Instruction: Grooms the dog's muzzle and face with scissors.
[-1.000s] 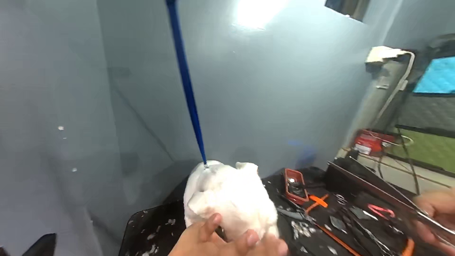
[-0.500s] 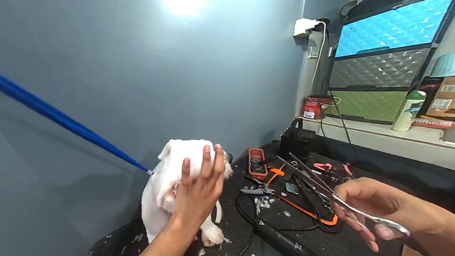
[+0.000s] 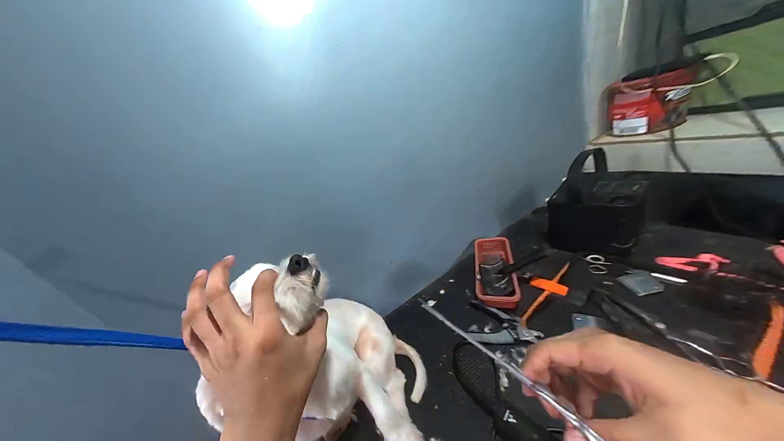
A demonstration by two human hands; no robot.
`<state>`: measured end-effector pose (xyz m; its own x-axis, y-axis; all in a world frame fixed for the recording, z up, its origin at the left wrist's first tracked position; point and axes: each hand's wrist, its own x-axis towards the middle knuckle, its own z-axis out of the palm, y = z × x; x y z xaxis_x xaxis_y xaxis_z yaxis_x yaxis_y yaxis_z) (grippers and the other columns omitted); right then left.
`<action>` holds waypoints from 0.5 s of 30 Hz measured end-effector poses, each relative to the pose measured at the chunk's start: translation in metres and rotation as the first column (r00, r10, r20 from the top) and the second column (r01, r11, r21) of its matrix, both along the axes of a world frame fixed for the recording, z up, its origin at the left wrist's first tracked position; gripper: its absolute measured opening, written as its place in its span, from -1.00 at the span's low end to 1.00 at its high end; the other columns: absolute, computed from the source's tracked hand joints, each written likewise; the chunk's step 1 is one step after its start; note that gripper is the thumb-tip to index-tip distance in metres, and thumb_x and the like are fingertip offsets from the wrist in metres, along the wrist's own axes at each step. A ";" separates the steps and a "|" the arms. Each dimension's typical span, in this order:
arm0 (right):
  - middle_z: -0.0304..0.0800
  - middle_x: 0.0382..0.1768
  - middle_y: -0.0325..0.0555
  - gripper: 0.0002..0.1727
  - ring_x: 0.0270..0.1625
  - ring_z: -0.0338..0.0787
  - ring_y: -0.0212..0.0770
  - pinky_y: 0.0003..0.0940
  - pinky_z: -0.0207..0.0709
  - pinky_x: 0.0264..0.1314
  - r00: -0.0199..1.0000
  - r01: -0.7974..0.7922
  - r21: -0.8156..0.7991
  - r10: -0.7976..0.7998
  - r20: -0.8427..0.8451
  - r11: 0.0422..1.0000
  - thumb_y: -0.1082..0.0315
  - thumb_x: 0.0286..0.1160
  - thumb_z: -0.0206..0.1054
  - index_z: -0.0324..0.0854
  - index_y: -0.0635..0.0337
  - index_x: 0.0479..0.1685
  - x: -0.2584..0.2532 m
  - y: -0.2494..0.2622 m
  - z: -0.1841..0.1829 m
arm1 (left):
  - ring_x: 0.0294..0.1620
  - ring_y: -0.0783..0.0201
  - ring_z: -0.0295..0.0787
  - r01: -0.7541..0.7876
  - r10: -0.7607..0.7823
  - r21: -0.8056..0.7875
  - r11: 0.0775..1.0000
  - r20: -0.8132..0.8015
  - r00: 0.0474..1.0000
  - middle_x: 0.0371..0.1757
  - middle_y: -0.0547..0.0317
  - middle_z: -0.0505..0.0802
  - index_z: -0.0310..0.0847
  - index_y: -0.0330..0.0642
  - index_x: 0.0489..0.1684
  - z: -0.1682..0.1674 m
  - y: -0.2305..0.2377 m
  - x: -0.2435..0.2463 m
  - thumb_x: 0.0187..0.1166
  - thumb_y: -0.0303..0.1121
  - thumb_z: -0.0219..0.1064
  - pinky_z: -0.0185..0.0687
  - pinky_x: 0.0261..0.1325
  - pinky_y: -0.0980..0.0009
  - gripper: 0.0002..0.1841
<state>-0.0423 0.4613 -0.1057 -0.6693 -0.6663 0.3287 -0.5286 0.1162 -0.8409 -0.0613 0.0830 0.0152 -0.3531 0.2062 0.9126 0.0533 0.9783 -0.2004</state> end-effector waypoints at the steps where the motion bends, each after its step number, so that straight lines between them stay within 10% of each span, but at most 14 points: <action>1: 0.87 -0.11 -0.17 -0.56 -0.22 0.87 -0.32 -0.34 0.80 -0.26 1.000 -0.003 0.033 0.004 -0.024 0.999 0.17 0.30 0.62 0.73 0.07 0.17 -0.006 -0.008 0.004 | 0.61 -0.63 0.27 0.009 -0.009 0.007 1.000 0.011 1.000 0.57 -0.51 0.49 0.76 -0.20 0.10 0.002 -0.004 -0.002 -0.12 0.15 0.55 0.26 0.42 -0.51 -0.24; 8: 0.82 -0.13 -0.10 -0.62 -0.22 0.85 -0.24 -0.23 0.81 -0.18 0.948 0.129 0.058 -0.106 -0.301 0.990 0.21 0.41 0.55 0.69 0.13 0.16 -0.043 -0.060 0.030 | 0.54 -0.41 0.43 0.117 -0.121 0.062 0.991 0.071 0.990 0.54 -0.46 0.52 0.79 -0.18 0.09 0.007 -0.025 0.002 -0.09 0.16 0.58 0.47 0.44 -0.21 -0.26; 15: 0.77 -0.15 0.05 -0.48 -0.24 0.82 -0.04 -0.15 0.71 -0.35 0.645 0.371 -0.056 -0.301 -0.702 0.927 -0.05 0.47 0.44 0.62 0.22 0.16 -0.048 -0.129 0.034 | 0.53 -0.18 0.52 0.161 -0.175 0.132 0.978 0.100 0.980 0.54 -0.34 0.56 0.77 -0.14 0.16 0.007 -0.032 0.013 -0.03 0.18 0.59 0.55 0.43 -0.05 -0.24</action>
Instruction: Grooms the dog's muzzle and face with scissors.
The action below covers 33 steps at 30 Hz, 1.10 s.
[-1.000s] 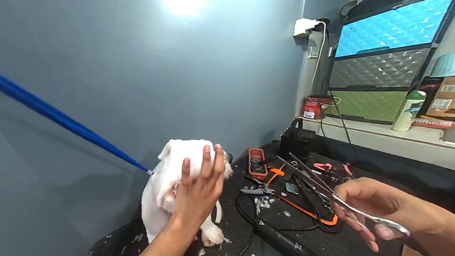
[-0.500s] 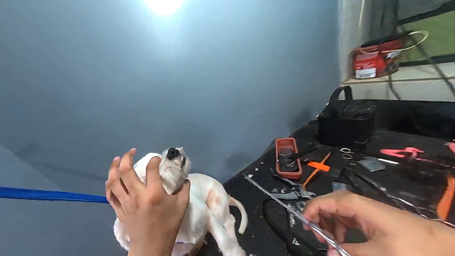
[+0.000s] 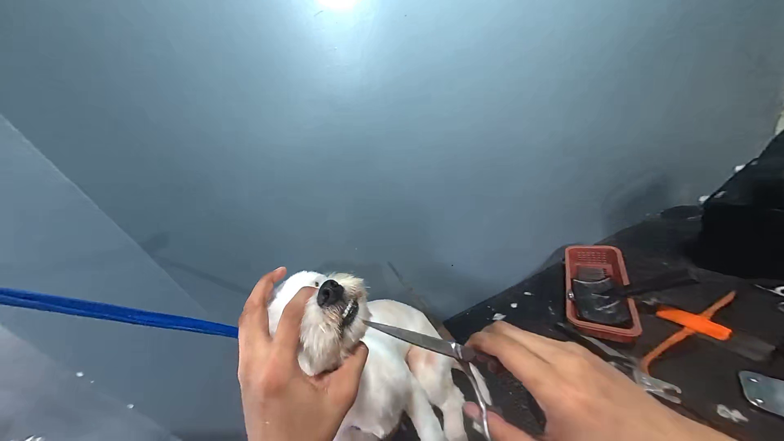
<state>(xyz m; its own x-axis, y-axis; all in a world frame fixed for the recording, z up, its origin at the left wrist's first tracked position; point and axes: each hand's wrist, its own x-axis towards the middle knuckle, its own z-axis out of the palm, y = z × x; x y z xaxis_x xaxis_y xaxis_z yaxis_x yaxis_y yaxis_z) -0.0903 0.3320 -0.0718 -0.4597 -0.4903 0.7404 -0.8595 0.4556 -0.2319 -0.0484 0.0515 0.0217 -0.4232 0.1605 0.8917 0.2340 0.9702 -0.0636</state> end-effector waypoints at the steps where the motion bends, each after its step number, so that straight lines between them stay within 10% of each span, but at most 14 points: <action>1: 0.78 -0.14 0.05 -0.46 -0.24 0.83 -0.04 -0.16 0.70 -0.40 0.999 0.018 0.005 -0.018 -0.028 1.000 -0.08 0.47 0.43 0.63 0.22 0.15 0.001 -0.008 0.000 | 0.54 -0.15 0.52 0.005 -0.005 0.001 1.000 -0.001 1.000 0.54 -0.32 0.57 0.76 -0.13 0.18 -0.001 0.000 0.000 -0.02 0.19 0.60 0.55 0.44 -0.02 -0.24; 8: 0.75 -0.18 -0.01 -0.70 -0.29 0.81 -0.12 -0.34 0.67 -0.45 0.988 0.071 -0.047 -0.077 -0.135 0.996 0.19 0.64 0.32 0.62 0.19 0.15 -0.004 -0.038 -0.010 | 0.50 -0.04 0.58 0.049 -0.049 -0.008 0.999 0.001 0.999 0.50 -0.21 0.63 0.76 -0.12 0.18 -0.002 -0.003 -0.001 0.02 0.14 0.59 0.61 0.39 0.05 -0.28; 33: 0.82 -0.11 0.03 -0.68 -0.23 0.85 -0.10 -0.34 0.65 -0.44 0.927 0.222 -0.046 -0.226 -0.301 0.974 0.18 0.65 0.28 0.64 0.22 0.16 -0.004 -0.032 -0.011 | 0.42 0.18 0.64 0.090 -0.091 0.023 0.996 0.051 0.995 0.45 0.00 0.68 0.76 -0.02 0.19 0.005 -0.004 0.003 0.02 0.15 0.59 0.71 0.27 0.21 -0.31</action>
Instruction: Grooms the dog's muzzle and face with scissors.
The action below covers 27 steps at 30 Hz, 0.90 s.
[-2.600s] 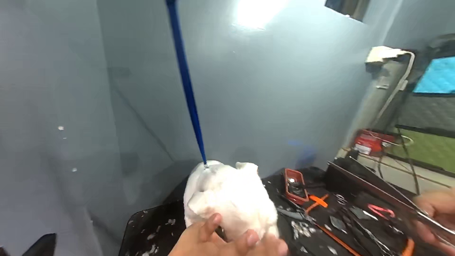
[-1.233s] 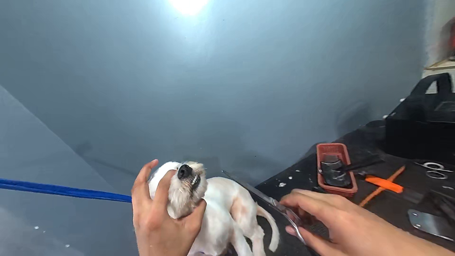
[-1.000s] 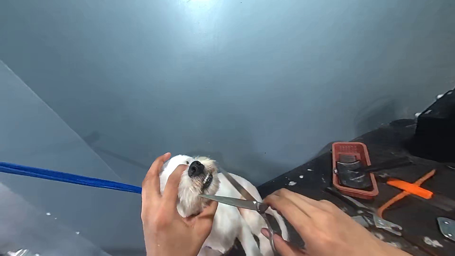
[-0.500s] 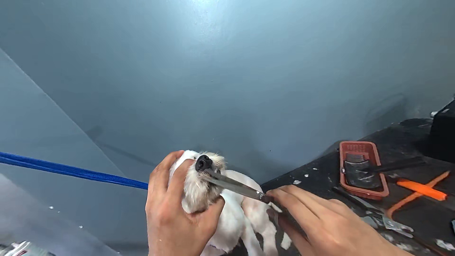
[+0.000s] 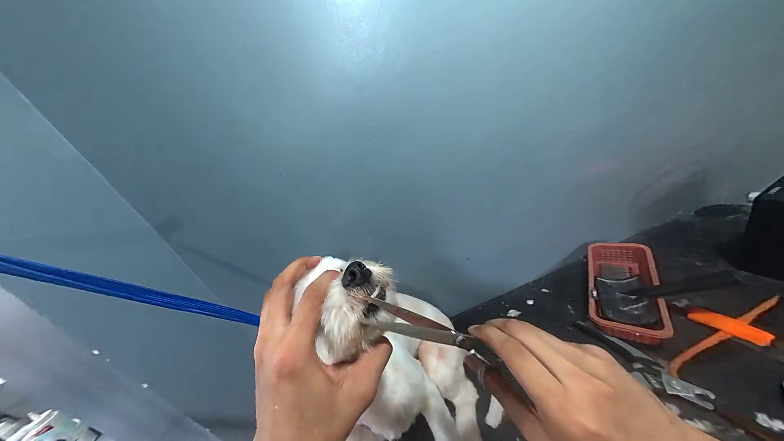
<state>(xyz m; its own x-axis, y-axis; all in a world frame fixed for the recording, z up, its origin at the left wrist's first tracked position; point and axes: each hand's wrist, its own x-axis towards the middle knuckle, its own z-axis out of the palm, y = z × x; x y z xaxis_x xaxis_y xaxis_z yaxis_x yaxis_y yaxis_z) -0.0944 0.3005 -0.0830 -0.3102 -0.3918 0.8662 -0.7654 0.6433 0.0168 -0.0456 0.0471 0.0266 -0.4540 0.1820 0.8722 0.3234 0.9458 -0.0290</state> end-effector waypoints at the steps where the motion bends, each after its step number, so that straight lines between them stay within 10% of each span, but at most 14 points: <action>1: 0.82 -0.12 0.02 -0.71 -0.25 0.84 -0.12 -0.36 0.64 -0.44 1.000 0.006 -0.013 -0.006 -0.016 1.000 0.21 0.67 0.27 0.64 0.22 0.16 -0.001 0.000 -0.001 | 0.41 0.18 0.65 -0.005 0.005 0.000 1.000 0.001 1.000 0.45 0.00 0.68 0.76 -0.02 0.18 0.000 0.001 0.000 0.02 0.15 0.58 0.71 0.27 0.22 -0.31; 27: 0.81 -0.14 0.04 -0.59 -0.25 0.83 -0.09 -0.31 0.65 -0.43 0.985 -0.116 -0.051 0.122 0.124 0.992 0.09 0.55 0.36 0.64 0.23 0.16 0.011 -0.003 0.003 | 0.38 0.20 0.65 0.006 -0.006 -0.007 1.000 0.035 0.999 0.46 -0.02 0.65 0.78 -0.03 0.15 0.005 -0.001 0.009 -0.02 0.16 0.60 0.71 0.24 0.24 -0.31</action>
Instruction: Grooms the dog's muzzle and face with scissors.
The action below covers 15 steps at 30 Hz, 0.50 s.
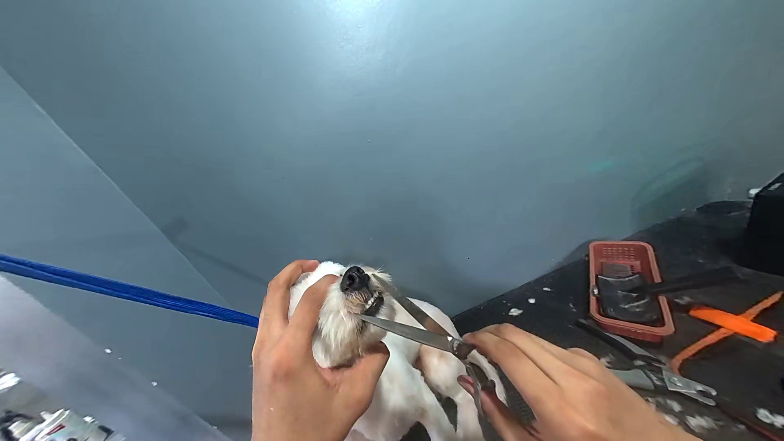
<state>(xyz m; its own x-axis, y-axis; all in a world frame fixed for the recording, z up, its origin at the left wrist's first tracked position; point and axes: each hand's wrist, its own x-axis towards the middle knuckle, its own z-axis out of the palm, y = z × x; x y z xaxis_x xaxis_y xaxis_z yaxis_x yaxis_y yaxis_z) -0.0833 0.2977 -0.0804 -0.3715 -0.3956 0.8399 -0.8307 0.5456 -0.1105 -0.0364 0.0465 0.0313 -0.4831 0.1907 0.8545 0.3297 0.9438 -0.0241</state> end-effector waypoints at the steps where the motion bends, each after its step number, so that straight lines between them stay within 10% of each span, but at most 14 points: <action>1: 0.80 -0.15 0.04 -0.61 -0.26 0.83 -0.09 -0.32 0.65 -0.44 1.000 0.003 -0.005 -0.003 -0.016 1.000 0.10 0.56 0.35 0.64 0.23 0.15 0.000 -0.001 0.000 | 0.38 0.21 0.64 0.001 -0.001 0.000 1.000 -0.003 1.000 0.45 -0.01 0.65 0.78 -0.03 0.15 0.000 0.000 0.000 -0.02 0.15 0.60 0.71 0.23 0.25 -0.31; 15: 0.80 -0.18 0.00 -0.67 -0.28 0.82 -0.13 -0.35 0.62 -0.46 1.000 0.003 -0.028 -0.003 -0.009 1.000 0.15 0.62 0.33 0.65 0.20 0.13 0.006 -0.004 0.001 | 0.40 0.20 0.63 0.012 -0.012 -0.015 1.000 -0.007 1.000 0.45 -0.01 0.66 0.78 0.00 0.16 -0.002 0.002 -0.001 -0.03 0.17 0.60 0.70 0.26 0.24 -0.30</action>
<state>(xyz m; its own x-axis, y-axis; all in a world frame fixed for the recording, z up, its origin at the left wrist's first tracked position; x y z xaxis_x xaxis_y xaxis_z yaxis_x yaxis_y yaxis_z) -0.0773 0.2940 -0.0795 -0.3651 -0.3702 0.8542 -0.8300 0.5451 -0.1184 -0.0371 0.0487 0.0296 -0.4746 0.2089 0.8551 0.3404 0.9394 -0.0405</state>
